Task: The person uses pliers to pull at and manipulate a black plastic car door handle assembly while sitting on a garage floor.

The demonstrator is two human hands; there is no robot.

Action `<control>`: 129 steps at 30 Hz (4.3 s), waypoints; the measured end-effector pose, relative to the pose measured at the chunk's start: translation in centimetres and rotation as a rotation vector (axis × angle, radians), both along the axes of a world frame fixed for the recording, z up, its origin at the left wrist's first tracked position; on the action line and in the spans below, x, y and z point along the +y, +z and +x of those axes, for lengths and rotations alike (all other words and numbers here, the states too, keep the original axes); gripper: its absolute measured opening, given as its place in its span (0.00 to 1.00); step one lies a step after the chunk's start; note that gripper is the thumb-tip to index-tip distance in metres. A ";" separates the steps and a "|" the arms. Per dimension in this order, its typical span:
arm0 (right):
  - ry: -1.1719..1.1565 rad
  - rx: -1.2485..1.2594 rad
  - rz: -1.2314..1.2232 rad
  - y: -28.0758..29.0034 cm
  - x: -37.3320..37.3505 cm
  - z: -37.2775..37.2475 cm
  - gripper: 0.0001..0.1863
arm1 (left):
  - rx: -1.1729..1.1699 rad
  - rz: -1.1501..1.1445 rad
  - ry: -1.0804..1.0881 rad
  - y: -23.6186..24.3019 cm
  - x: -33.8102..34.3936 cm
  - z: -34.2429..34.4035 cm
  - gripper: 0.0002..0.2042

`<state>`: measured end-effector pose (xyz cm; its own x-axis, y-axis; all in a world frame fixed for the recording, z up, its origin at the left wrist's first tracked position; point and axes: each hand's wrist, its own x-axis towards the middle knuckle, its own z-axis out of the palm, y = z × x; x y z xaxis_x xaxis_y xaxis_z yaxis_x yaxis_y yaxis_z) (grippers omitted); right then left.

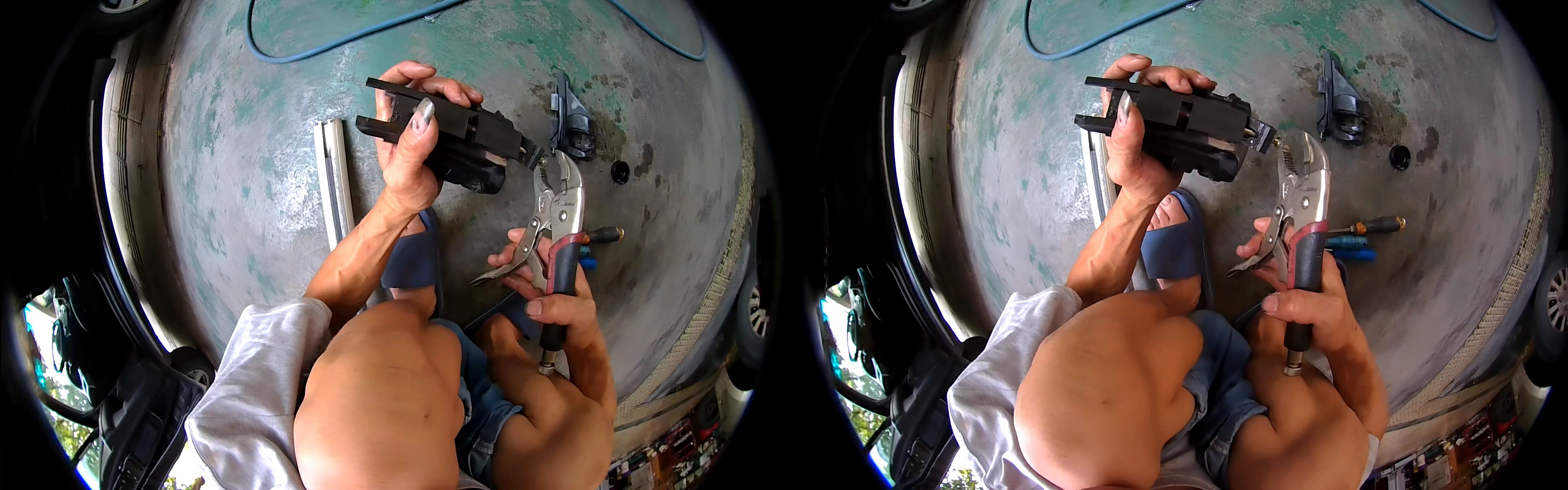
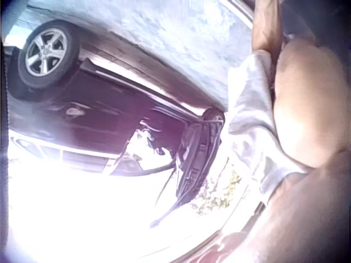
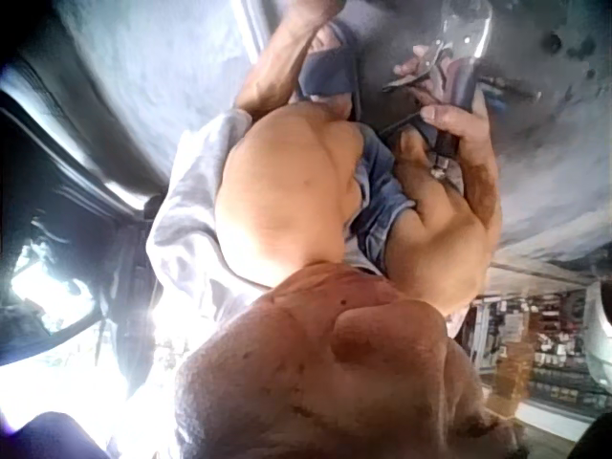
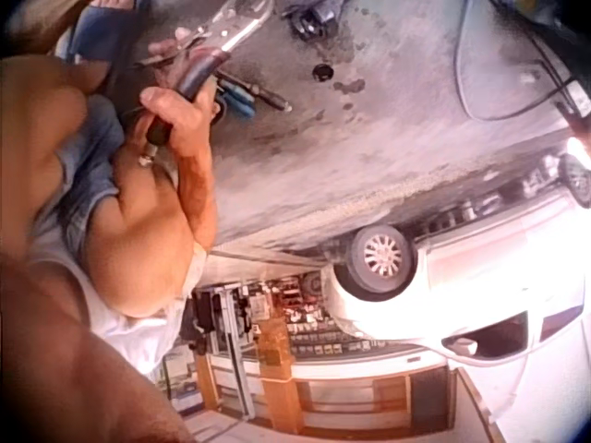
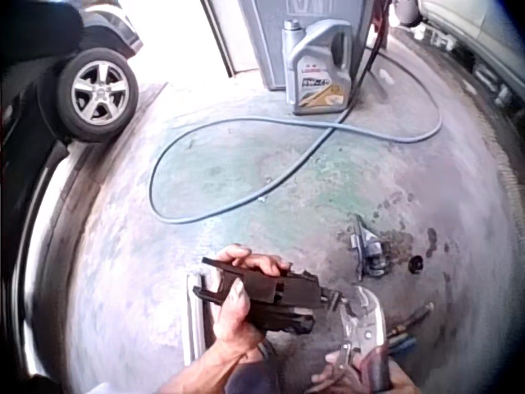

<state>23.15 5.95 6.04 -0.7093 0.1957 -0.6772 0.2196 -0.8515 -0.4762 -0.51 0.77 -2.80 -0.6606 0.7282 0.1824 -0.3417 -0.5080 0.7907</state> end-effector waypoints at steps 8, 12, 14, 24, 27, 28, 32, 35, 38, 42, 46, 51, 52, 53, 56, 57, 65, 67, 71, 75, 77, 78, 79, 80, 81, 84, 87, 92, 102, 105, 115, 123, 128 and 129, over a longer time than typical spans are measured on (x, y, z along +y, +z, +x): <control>0.037 -0.006 0.030 0.9 0.2 -1.0 0.48 | 0.194 0.042 -0.042 0.4 0.2 0.3 0.30; 0.035 -0.007 0.031 1.2 0.1 -1.2 0.47 | 0.251 0.058 -0.038 0.5 0.2 0.7 0.31; 0.034 -0.011 0.041 1.1 0.1 -1.2 0.46 | 0.251 0.049 -0.046 0.6 0.2 0.8 0.31; -0.004 -0.023 -0.003 1.1 0.1 -1.0 0.47 | 0.273 0.054 -0.039 1.3 -0.2 0.2 0.33; -0.005 -0.039 -0.004 1.4 0.4 -1.2 0.47 | 0.261 0.053 -0.030 1.0 0.2 0.3 0.33; -0.005 -0.031 -0.014 1.5 0.4 -1.3 0.48 | 0.264 0.053 -0.015 1.1 0.2 0.3 0.34; -0.039 -0.002 0.001 1.0 -0.1 -1.0 0.48 | 0.265 0.045 -0.016 1.4 0.4 0.6 0.34; -0.018 -0.003 0.017 0.8 0.0 -0.9 0.48 | 0.134 0.069 0.029 1.7 0.7 1.0 0.37; -0.020 -0.015 0.053 0.7 0.0 -0.9 0.48 | 0.138 0.060 0.039 1.6 0.7 1.1 0.38; -0.049 0.001 0.030 0.4 -0.1 -1.1 0.47 | 0.142 0.048 0.038 1.4 0.7 1.2 0.38; -0.043 -0.009 0.053 0.4 -0.2 -0.8 0.46 | 0.139 0.060 0.047 1.5 0.7 1.2 0.38; -0.048 -0.078 0.093 0.5 -0.1 -0.9 0.42 | 0.175 0.087 0.032 1.5 1.0 1.0 0.38; -0.060 -0.084 0.071 0.5 -0.1 -0.9 0.42 | 0.188 0.095 0.024 1.4 1.1 0.9 0.38; -0.073 -0.091 0.050 0.5 -0.1 -0.9 0.41 | 0.188 0.093 0.023 1.4 1.1 0.9 0.38; -0.042 -0.074 0.083 0.7 -0.2 -0.9 0.39 | 0.179 0.106 0.003 1.2 1.1 0.8 0.38; -0.033 -0.142 0.115 0.9 -0.1 -1.2 0.40 | 0.194 0.112 0.004 1.2 1.1 0.8 0.38; -0.047 -0.186 0.131 0.8 0.1 -0.9 0.39 | 0.201 0.121 -0.007 1.3 1.2 0.7 0.38; -0.040 -0.193 0.133 0.8 0.0 -1.0 0.39 | 0.200 0.118 -0.008 1.2 1.1 0.7 0.38; -0.053 -0.162 0.118 0.7 0.1 -0.8 0.36 | 0.209 0.124 -0.006 1.2 1.2 0.7 0.38; -0.043 -0.153 0.130 0.8 0.1 -0.7 0.36 | 0.236 0.127 -0.010 1.2 1.3 0.7 0.38; -0.034 -0.152 0.135 0.9 0.1 -0.8 0.35 | 0.234 0.129 -0.012 1.0 1.4 0.7 0.38; -0.035 -0.161 0.138 0.9 0.1 -0.9 0.35 | 0.231 0.132 -0.010 0.7 1.5 0.7 0.38; -0.035 -0.166 0.139 0.9 0.2 -0.9 0.35 | 0.228 0.133 -0.007 0.5 1.5 0.7 0.38; -0.036 -0.170 0.140 0.8 0.2 -0.9 0.35 | 0.227 0.133 -0.007 0.6 1.5 0.7 0.38; -0.023 -0.171 0.151 0.6 0.2 -0.7 0.35 | 0.226 0.131 -0.009 0.6 1.4 0.7 0.38; -0.007 -0.168 0.159 0.5 0.3 -0.6 0.34 | 0.230 0.126 -0.017 0.6 1.3 0.7 0.38; -0.008 -0.167 0.163 0.6 0.2 -0.8 0.33 | 0.256 0.112 -0.017 0.9 1.2 0.8 0.38; -0.024 -0.175 0.121 0.0 -0.4 -0.6 0.30 | 0.394 0.062 -0.001 0.7 0.9 1.1 0.32; 0.083 -0.357 0.000 0.3 -0.2 -0.1 0.18 | 0.434 0.221 -0.134 0.5 1.0 1.4 0.28; 0.060 -0.325 0.088 0.0 -0.9 0.0 0.17 | 0.376 0.222 -0.124 1.3 1.1 1.9 0.28; 0.036 -0.416 0.269 -2.0 -1.8 0.2 0.12 | 0.374 0.140 -0.088 -0.3 1.5 3.2 0.28; 0.056 -0.501 0.553 -2.7 -0.8 -0.6 0.11 | 0.139 -0.014 0.066 -0.7 2.0 4.4 0.20; 0.001 -0.410 0.521 -3.0 -0.7 -1.4 0.12 | 0.090 0.032 0.052 0.4 2.1 3.1 0.21; 0.028 -0.460 0.594 -2.5 -0.7 -1.1 0.13 | 0.035 0.041 0.046 0.5 2.1 3.3 0.21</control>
<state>22.06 5.27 3.52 -0.3899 0.6071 -0.6924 0.5253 -0.4709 -0.7087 2.79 2.92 -2.30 -0.6860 0.6886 0.2351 -0.2901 -0.5551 0.7795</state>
